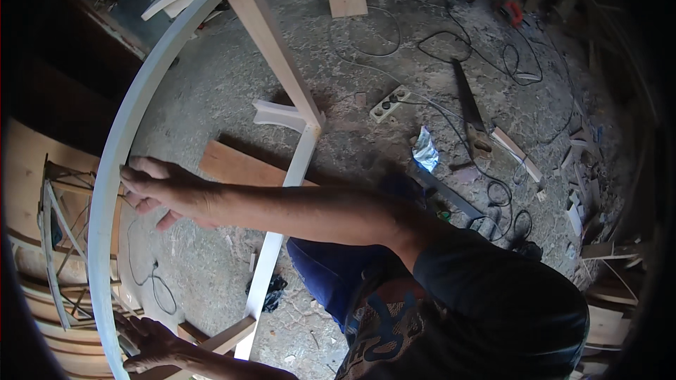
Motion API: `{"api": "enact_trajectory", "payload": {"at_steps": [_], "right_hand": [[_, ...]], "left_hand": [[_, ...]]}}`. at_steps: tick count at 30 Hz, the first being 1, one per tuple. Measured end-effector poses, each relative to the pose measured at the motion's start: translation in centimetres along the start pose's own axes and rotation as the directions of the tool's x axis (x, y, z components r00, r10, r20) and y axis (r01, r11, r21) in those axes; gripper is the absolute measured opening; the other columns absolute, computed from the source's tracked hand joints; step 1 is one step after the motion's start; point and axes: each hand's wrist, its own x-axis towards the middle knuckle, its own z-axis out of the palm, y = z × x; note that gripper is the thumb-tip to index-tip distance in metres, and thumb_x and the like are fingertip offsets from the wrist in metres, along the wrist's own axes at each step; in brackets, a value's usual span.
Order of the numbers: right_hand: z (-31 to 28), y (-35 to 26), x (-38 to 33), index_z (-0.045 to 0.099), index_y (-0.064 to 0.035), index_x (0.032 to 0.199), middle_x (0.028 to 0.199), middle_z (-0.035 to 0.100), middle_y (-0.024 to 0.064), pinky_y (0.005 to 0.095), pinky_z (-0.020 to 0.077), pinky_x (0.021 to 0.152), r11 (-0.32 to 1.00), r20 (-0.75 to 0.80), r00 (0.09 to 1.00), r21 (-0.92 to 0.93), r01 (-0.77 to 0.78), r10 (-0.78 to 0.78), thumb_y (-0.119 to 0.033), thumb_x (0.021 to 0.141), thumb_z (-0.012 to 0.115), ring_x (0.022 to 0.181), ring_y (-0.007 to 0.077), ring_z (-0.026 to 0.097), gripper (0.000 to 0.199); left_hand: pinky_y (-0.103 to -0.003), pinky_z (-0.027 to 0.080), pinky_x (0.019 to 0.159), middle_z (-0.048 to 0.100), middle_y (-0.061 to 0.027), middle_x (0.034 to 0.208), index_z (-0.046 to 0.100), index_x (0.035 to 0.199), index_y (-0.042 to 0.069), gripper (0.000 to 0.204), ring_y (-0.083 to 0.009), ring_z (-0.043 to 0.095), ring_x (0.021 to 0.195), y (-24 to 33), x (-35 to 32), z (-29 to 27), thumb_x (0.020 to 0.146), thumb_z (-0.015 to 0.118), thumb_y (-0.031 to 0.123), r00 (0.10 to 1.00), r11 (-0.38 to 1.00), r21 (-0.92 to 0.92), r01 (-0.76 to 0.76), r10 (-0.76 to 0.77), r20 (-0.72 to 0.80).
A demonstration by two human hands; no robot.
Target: The person assembles a wooden frame by hammering nails into joints, measuring and marking wood with a square and pencil, sawing a piece of wood, and applying glue to attach a small block to the frame.
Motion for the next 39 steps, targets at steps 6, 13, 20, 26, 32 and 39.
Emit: {"api": "enact_trajectory", "payload": {"at_steps": [6, 13, 20, 26, 32, 39], "right_hand": [[-9.6, 12.7, -18.5, 0.057, -0.0064, 0.133, 0.110, 0.066, 0.0084, 0.0333, 0.0591, 0.077, 0.899, -0.432, 0.835, -0.107, -0.424, 0.342, -0.049, 0.103, 0.054, 0.098, 0.0159, 0.066, 0.052], [-19.2, 12.8, -43.7, 0.062, -0.0069, 0.121, 0.099, 0.067, 0.0018, 0.0284, 0.0553, 0.065, 0.925, -0.919, 0.351, 0.036, -0.379, 0.180, -0.038, 0.103, 0.057, 0.082, 0.0103, 0.065, 0.036], [-19.8, 18.5, -53.4, 0.062, -0.0090, 0.123, 0.107, 0.068, 0.0170, 0.0475, 0.0538, 0.082, 0.523, -0.880, 0.184, -0.416, -0.744, -0.438, -0.034, 0.097, 0.061, 0.099, 0.0367, 0.068, 0.036], [-20.5, 17.7, -53.7, 0.064, -0.0113, 0.122, 0.110, 0.067, 0.0179, 0.0472, 0.0523, 0.090, 0.600, -0.913, 0.162, -0.372, -0.708, -0.375, -0.031, 0.096, 0.061, 0.106, 0.0369, 0.066, 0.033], [-21.0, 16.5, -54.4, 0.065, -0.0108, 0.120, 0.108, 0.068, 0.0186, 0.0477, 0.0528, 0.088, 0.598, -0.915, 0.165, -0.369, -0.712, -0.368, -0.029, 0.096, 0.060, 0.104, 0.0380, 0.067, 0.030], [-20.7, 16.5, -56.0, 0.065, -0.0060, 0.124, 0.105, 0.072, 0.0202, 0.0415, 0.0545, 0.084, 0.684, -0.929, 0.096, -0.331, -0.650, -0.358, -0.023, 0.095, 0.064, 0.100, 0.0329, 0.071, 0.034]], "left_hand": [[-0.018, 0.031, 0.046, 0.060, -0.0029, 0.100, 0.058, 0.133, 0.004, 0.036, -0.0012, 0.038, 0.057, -20.7, -16.7, 0.9, 0.098, 0.050, -0.001, 0.682, 0.619, 0.297, 0.727, -0.703, -0.203], [-0.024, 0.032, 0.041, 0.053, 0.0011, 0.078, 0.057, 0.130, 0.008, 0.032, -0.0079, 0.041, 0.053, -36.9, -29.7, 0.7, 0.098, 0.055, 0.016, 0.024, -0.038, 0.370, 0.928, -0.986, -0.163], [-0.034, 0.051, 0.071, 0.065, -0.0148, 0.107, 0.059, 0.130, -0.002, 0.043, -0.0256, 0.062, 0.089, -48.7, -33.7, -2.8, 0.091, 0.055, 0.014, 0.173, -0.086, 0.814, 0.575, -0.959, -0.223], [-0.026, 0.046, 0.052, 0.065, -0.0071, 0.087, 0.062, 0.126, 0.008, 0.038, -0.0154, 0.057, 0.063, -50.7, -33.3, -5.5, 0.100, 0.051, 0.032, 0.116, -0.088, 0.749, 0.657, -0.970, -0.215], [-0.027, 0.046, 0.048, 0.060, -0.0039, 0.076, 0.060, 0.130, 0.009, 0.033, -0.0136, 0.056, 0.058, -51.3, -31.6, -3.6, 0.104, 0.048, 0.025, -0.014, -0.167, 0.679, 0.715, -0.974, -0.225], [-0.030, 0.052, 0.067, 0.063, -0.0122, 0.109, 0.050, 0.134, 0.008, 0.032, -0.0177, 0.060, 0.086, -51.8, -31.0, 1.0, 0.102, 0.046, 0.003, -0.015, -0.094, 0.349, 0.932, -0.975, -0.224]]}}
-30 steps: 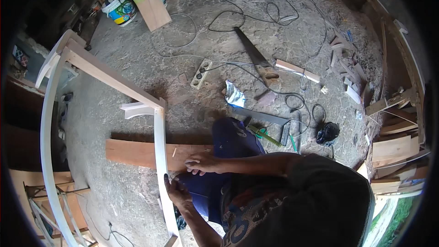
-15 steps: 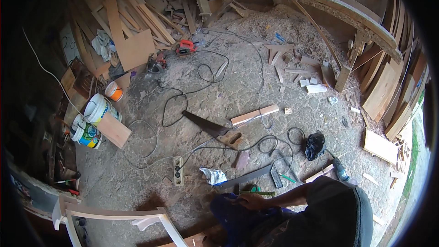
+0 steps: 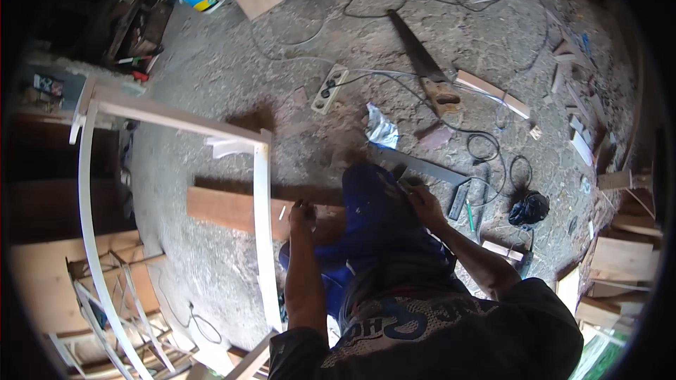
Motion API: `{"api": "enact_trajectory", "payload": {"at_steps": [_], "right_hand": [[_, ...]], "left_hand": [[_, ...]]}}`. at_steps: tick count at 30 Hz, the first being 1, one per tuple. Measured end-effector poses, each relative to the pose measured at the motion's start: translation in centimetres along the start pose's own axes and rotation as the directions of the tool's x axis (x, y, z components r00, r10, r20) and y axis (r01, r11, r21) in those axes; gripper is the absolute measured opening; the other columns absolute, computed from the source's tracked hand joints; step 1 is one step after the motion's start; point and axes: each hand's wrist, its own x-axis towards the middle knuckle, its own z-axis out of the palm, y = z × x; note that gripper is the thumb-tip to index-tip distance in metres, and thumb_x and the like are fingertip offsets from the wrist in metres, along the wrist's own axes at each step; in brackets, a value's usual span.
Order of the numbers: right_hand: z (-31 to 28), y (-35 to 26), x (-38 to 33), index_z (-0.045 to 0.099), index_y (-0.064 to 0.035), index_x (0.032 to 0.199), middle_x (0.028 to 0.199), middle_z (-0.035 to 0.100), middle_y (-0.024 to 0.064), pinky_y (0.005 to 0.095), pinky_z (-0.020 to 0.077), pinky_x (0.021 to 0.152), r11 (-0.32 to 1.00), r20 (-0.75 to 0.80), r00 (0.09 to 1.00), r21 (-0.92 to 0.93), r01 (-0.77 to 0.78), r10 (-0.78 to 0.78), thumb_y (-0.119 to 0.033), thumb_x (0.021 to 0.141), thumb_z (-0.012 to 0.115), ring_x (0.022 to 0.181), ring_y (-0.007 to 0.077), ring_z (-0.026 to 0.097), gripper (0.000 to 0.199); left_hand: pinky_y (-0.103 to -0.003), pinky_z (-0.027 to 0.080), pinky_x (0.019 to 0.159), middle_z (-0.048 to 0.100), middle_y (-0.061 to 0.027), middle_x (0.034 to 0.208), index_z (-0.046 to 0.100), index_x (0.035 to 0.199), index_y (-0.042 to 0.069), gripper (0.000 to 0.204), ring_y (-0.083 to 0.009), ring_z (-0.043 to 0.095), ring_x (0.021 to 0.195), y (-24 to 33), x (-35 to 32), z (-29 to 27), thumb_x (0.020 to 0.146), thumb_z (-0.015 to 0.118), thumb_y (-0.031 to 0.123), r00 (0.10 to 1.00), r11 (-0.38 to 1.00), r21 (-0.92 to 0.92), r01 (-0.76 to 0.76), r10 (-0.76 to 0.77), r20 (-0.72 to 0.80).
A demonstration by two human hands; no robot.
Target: The person assembles a wooden frame by hammering nails into joints, measuring and marking wood with a square and pencil, sawing a piece of wood, and applying glue to attach a small block to the frame.
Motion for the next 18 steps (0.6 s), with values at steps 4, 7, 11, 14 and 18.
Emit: {"api": "enact_trajectory", "payload": {"at_steps": [4, 7, 11, 14, 18], "right_hand": [[0.2, 0.2, 0.4, 0.066, -0.0053, 0.122, 0.105, 0.072, 0.0195, 0.0407, 0.0545, 0.082, 0.980, 0.115, 0.980, 0.098, -0.171, 0.159, -0.023, 0.095, 0.064, 0.098, 0.0305, 0.071, 0.032], [-0.5, -0.2, 0.6, 0.067, -0.0049, 0.120, 0.103, 0.071, 0.0194, 0.0413, 0.0544, 0.081, 0.984, 0.085, 0.990, 0.132, -0.119, 0.108, -0.022, 0.095, 0.063, 0.096, 0.0327, 0.071, 0.030], [0.1, 0.0, 1.2, 0.067, -0.0051, 0.117, 0.102, 0.070, 0.0188, 0.0412, 0.0546, 0.080, 1.000, -0.051, 0.999, 0.005, -0.019, 0.019, -0.025, 0.097, 0.060, 0.095, 0.0334, 0.070, 0.029], [0.9, -1.1, 2.9, 0.067, -0.0062, 0.113, 0.090, 0.068, 0.0111, 0.0365, 0.0545, 0.074, 0.811, 0.113, 0.962, 0.519, -0.270, 0.248, -0.035, 0.100, 0.059, 0.084, 0.0234, 0.067, 0.033], [1.7, -7.5, 5.2, 0.064, -0.0080, 0.100, 0.081, 0.058, 0.0016, 0.0304, 0.0494, 0.064, 0.635, 0.304, 0.921, 0.667, -0.390, 0.245, -0.046, 0.103, 0.055, 0.075, 0.0105, 0.057, 0.039]], "left_hand": [[-0.035, 0.053, 0.065, 0.067, -0.0120, 0.104, 0.051, 0.133, 0.007, 0.033, -0.0220, 0.060, 0.075, 0.5, -0.9, -1.6, 0.100, 0.048, 0.004, 0.997, 0.996, 0.063, -0.062, 0.058, 0.058], [-0.035, 0.051, 0.065, 0.066, -0.0118, 0.101, 0.052, 0.130, 0.007, 0.028, -0.0216, 0.060, 0.077, 0.3, -0.6, -0.7, 0.102, 0.052, 0.011, 0.984, 0.991, 0.063, -0.115, 0.105, 0.146], [-0.034, 0.051, 0.069, 0.064, -0.0091, 0.095, 0.053, 0.128, 0.008, 0.027, -0.0200, 0.059, 0.080, -1.8, -6.3, 9.9, 0.103, 0.055, 0.017, 0.928, 0.995, 0.007, -0.102, 0.093, 0.360], [-0.033, 0.051, 0.071, 0.064, -0.0074, 0.099, 0.051, 0.133, 0.009, 0.033, -0.0185, 0.060, 0.081, -4.5, -12.5, 17.8, 0.102, 0.059, 0.019, 0.911, 0.991, 0.136, 0.017, -0.071, 0.405], [-0.033, 0.051, 0.067, 0.064, -0.0084, 0.108, 0.049, 0.137, 0.008, 0.042, -0.0183, 0.061, 0.081, -5.4, -11.1, 17.2, 0.098, 0.064, 0.017, 0.818, 0.993, 0.122, -0.005, -0.066, 0.572]]}}
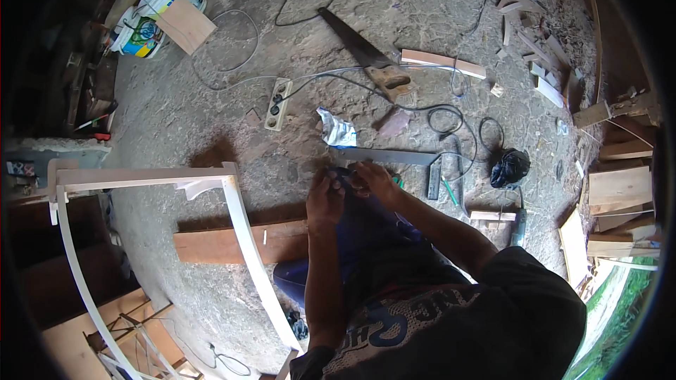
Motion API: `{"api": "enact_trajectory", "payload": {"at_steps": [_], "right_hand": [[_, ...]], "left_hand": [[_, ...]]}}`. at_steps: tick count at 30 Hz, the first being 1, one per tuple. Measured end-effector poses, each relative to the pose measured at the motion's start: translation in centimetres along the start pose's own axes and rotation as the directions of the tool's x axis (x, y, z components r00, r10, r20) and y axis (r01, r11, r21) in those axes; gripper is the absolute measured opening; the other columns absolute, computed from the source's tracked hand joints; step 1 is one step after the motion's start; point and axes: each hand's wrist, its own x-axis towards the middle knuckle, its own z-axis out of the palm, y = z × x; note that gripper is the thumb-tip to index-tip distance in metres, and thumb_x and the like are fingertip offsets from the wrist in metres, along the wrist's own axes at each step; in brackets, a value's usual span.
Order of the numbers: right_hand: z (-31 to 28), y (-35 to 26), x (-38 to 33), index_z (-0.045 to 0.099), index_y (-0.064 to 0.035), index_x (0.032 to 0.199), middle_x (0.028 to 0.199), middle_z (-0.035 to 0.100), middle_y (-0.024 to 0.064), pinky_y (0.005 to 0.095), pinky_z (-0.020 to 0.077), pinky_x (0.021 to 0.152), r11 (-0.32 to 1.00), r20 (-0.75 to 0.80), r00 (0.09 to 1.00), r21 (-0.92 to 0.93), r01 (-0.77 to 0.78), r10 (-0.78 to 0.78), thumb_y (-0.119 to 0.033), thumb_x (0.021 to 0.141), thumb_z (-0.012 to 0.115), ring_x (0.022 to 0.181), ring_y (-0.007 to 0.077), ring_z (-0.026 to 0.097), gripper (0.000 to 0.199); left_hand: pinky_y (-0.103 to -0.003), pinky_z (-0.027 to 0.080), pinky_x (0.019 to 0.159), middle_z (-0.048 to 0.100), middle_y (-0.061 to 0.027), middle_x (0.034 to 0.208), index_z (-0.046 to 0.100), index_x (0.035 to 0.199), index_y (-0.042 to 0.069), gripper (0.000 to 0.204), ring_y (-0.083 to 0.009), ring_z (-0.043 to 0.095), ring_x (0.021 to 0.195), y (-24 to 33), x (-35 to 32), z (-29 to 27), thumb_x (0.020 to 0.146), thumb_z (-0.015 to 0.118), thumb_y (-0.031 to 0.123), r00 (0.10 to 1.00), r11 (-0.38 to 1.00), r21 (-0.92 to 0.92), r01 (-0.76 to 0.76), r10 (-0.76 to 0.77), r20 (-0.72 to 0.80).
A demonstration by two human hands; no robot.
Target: The person assembles a wooden frame by hammering nails into joints, measuring and marking wood with a square and pencil, sawing a piece of wood, and applying glue to attach a small block to the frame.
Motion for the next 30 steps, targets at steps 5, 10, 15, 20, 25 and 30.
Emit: {"api": "enact_trajectory", "payload": {"at_steps": [5, 10, 15, 20, 25, 30], "right_hand": [[-9.0, 3.8, 2.2, 0.061, -0.0031, 0.104, 0.098, 0.065, 0.0160, 0.0385, 0.0514, 0.069, 0.619, 0.101, 0.902, -0.695, 0.366, -0.419, -0.029, 0.101, 0.052, 0.086, 0.0306, 0.067, 0.027], [-21.4, 5.4, 4.0, 0.064, -0.0066, 0.096, 0.093, 0.067, 0.0186, 0.0395, 0.0504, 0.074, 0.656, -0.267, 0.879, -0.751, 0.067, -0.396, -0.020, 0.098, 0.046, 0.089, 0.0311, 0.066, 0.022], [-35.1, 4.0, 1.0, 0.069, -0.0066, 0.099, 0.087, 0.066, 0.0082, 0.0353, 0.0500, 0.072, 0.735, -0.514, 0.726, -0.678, -0.017, -0.457, -0.027, 0.102, 0.049, 0.080, 0.0203, 0.064, 0.029], [-43.9, 0.1, -3.2, 0.069, -0.0069, 0.109, 0.103, 0.071, 0.0206, 0.0467, 0.0530, 0.085, 0.609, -0.614, 0.475, -0.770, -0.187, -0.630, -0.036, 0.101, 0.051, 0.104, 0.0391, 0.068, 0.036], [-50.7, -5.3, -8.9, 0.065, -0.0111, 0.122, 0.123, 0.064, 0.0209, 0.0501, 0.0495, 0.098, 0.581, -0.764, 0.284, -0.632, -0.513, -0.580, -0.034, 0.095, 0.060, 0.118, 0.0412, 0.058, 0.036], [-57.2, -4.9, -15.6, 0.047, -0.0112, 0.143, 0.151, 0.043, 0.0188, 0.0521, 0.0440, 0.106, 0.543, -0.846, 0.258, -0.505, -0.671, -0.467, -0.034, 0.098, 0.055, 0.133, 0.0417, 0.048, 0.051]], "left_hand": [[-0.031, 0.051, 0.067, 0.061, -0.0099, 0.109, 0.046, 0.139, 0.007, 0.038, -0.0185, 0.059, 0.081, 0.0, 1.7, -6.1, 0.101, 0.047, 0.006, 0.871, 0.999, 0.007, 0.033, -0.026, -0.490], [-0.042, 0.056, 0.072, 0.057, -0.0161, 0.118, 0.043, 0.140, 0.004, 0.042, -0.0286, 0.062, 0.087, 2.6, 2.1, -16.2, 0.101, 0.052, 0.018, 0.850, 0.978, 0.134, 0.158, -0.066, -0.523], [-0.047, 0.059, 0.074, 0.053, -0.0225, 0.122, 0.037, 0.141, -0.002, 0.060, -0.0384, 0.064, 0.093, 6.5, 2.1, -15.5, 0.099, 0.061, 0.033, 0.815, 0.930, 0.271, 0.246, -0.048, -0.577], [-0.045, 0.055, 0.075, 0.055, -0.0132, 0.104, 0.048, 0.136, 0.005, 0.057, -0.0303, 0.058, 0.093, 8.9, 2.9, -11.2, 0.095, 0.064, 0.041, 0.659, 0.760, 0.507, 0.406, 0.141, -0.738], [-0.060, 0.037, 0.103, 0.038, -0.0130, 0.154, 0.044, 0.148, 0.014, 0.065, -0.0360, 0.040, 0.137, 12.3, 3.9, -13.9, 0.093, 0.066, 0.040, 0.739, 0.780, 0.563, 0.273, 0.205, -0.642], [-0.052, 0.045, 0.097, 0.050, -0.0093, 0.136, 0.051, 0.137, 0.011, 0.052, -0.0307, 0.050, 0.121, 15.8, 7.6, -1.8, 0.094, 0.064, 0.037, 0.816, 0.619, 0.752, 0.228, 0.300, -0.494]]}}
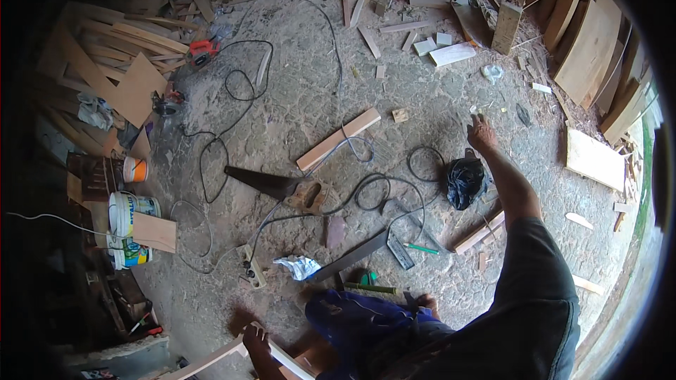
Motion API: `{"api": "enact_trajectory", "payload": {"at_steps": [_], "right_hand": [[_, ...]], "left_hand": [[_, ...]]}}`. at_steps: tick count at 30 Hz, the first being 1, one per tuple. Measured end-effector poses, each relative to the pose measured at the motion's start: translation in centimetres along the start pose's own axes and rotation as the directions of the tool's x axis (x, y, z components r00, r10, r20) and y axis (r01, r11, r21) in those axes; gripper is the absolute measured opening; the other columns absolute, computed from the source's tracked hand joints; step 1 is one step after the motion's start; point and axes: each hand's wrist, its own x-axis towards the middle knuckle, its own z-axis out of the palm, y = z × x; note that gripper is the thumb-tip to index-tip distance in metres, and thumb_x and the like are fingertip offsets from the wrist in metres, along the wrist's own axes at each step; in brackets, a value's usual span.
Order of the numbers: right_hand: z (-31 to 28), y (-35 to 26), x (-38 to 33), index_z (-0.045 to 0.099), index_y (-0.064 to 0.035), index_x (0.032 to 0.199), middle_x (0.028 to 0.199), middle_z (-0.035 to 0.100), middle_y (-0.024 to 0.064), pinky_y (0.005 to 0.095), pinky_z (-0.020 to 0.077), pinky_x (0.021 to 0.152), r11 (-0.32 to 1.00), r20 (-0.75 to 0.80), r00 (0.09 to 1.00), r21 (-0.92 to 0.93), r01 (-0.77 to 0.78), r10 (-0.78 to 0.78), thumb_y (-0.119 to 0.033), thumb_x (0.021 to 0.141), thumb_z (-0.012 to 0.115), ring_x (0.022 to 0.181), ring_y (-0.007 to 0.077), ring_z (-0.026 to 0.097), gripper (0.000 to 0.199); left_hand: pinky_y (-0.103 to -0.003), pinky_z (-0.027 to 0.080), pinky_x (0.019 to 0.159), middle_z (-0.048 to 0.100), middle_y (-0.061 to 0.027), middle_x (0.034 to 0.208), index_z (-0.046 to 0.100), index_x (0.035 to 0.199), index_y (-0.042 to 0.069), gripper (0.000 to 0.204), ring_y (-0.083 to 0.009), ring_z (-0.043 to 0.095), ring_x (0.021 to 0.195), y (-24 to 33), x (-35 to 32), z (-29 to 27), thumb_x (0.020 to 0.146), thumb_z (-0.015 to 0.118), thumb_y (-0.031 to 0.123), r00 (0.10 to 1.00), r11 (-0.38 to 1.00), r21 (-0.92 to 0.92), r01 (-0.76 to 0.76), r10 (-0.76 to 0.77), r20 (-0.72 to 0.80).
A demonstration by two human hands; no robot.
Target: The person assembles a wooden frame by hammering nails into joints, measuring and marking wood with a square and pencil, sawing a piece of wood, and applying glue to attach a small block to the frame.
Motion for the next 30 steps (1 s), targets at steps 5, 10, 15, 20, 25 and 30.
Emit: {"api": "enact_trajectory", "payload": {"at_steps": [5, 10, 15, 20, 25, 30], "right_hand": [[1.5, 2.7, -0.7, 0.039, -0.0170, 0.152, 0.163, 0.028, 0.0140, 0.0594, 0.0237, 0.119, 0.981, 0.140, 0.971, 0.004, 0.195, -0.194, -0.037, 0.096, 0.055, 0.152, 0.0330, 0.023, 0.062], [1.7, 3.3, -1.4, 0.036, -0.0161, 0.155, 0.165, 0.024, 0.0148, 0.0509, 0.0144, 0.124, 0.985, 0.022, 0.988, 0.083, 0.152, -0.155, -0.039, 0.096, 0.051, 0.154, 0.0300, 0.019, 0.064], [1.9, 2.7, -1.7, 0.041, -0.0157, 0.153, 0.165, 0.025, 0.0148, 0.0497, 0.0130, 0.124, 0.976, 0.080, 0.985, 0.167, 0.139, -0.154, -0.039, 0.096, 0.051, 0.153, 0.0295, 0.020, 0.062], [0.7, 3.9, -1.1, 0.041, -0.0134, 0.151, 0.163, 0.028, 0.0158, 0.0502, 0.0116, 0.124, 0.972, 0.107, 0.987, 0.214, 0.092, -0.117, -0.038, 0.094, 0.054, 0.152, 0.0318, 0.022, 0.064], [0.5, 4.1, -0.6, 0.044, -0.0168, 0.150, 0.163, 0.030, 0.0150, 0.0497, 0.0133, 0.124, 0.968, 0.118, 0.988, 0.243, 0.064, -0.095, -0.039, 0.094, 0.056, 0.151, 0.0312, 0.025, 0.061], [0.0, 3.8, -0.3, 0.046, -0.0162, 0.148, 0.161, 0.032, 0.0152, 0.0497, 0.0131, 0.125, 0.956, 0.132, 0.987, 0.291, 0.049, -0.091, -0.037, 0.092, 0.058, 0.151, 0.0316, 0.025, 0.062]], "left_hand": [[-0.043, 0.049, 0.085, 0.062, -0.0056, 0.115, 0.060, 0.130, 0.011, 0.044, -0.0247, 0.059, 0.105, 17.5, -2.2, 7.7, 0.090, 0.066, 0.028, 0.937, 0.932, 0.097, -0.348, 0.349, 0.006], [-0.034, 0.049, 0.082, 0.065, -0.0017, 0.111, 0.063, 0.128, 0.009, 0.035, -0.0152, 0.059, 0.096, 37.3, -12.4, 24.4, 0.096, 0.067, 0.023, 0.561, 0.557, 0.140, -0.819, 0.726, 0.397], [-0.035, 0.049, 0.099, 0.066, -0.0161, 0.127, 0.055, 0.137, -0.006, 0.046, -0.0234, 0.064, 0.113, 48.5, -35.1, 48.0, 0.099, 0.059, 0.019, 0.060, -0.102, 0.215, -0.971, 0.767, 0.638], [-0.042, 0.044, 0.107, 0.059, -0.0231, 0.138, 0.044, 0.148, 0.000, 0.066, -0.0351, 0.058, 0.126, 54.0, -50.4, 67.7, 0.091, 0.066, 0.027, -0.426, -0.601, 0.072, -0.796, 0.641, 0.639], [-0.042, 0.036, 0.115, 0.043, -0.0255, 0.152, 0.035, 0.152, -0.001, 0.083, -0.0373, 0.043, 0.140, 54.1, -61.4, 78.6, 0.085, 0.074, 0.028, -0.669, -0.816, 0.120, -0.565, 0.539, 0.512], [-0.042, 0.036, 0.116, 0.038, -0.0250, 0.155, 0.030, 0.154, -0.001, 0.093, -0.0371, 0.040, 0.143, 56.2, -64.6, 85.7, 0.081, 0.079, 0.031, -0.794, -0.902, 0.197, -0.384, 0.432, 0.429]]}}
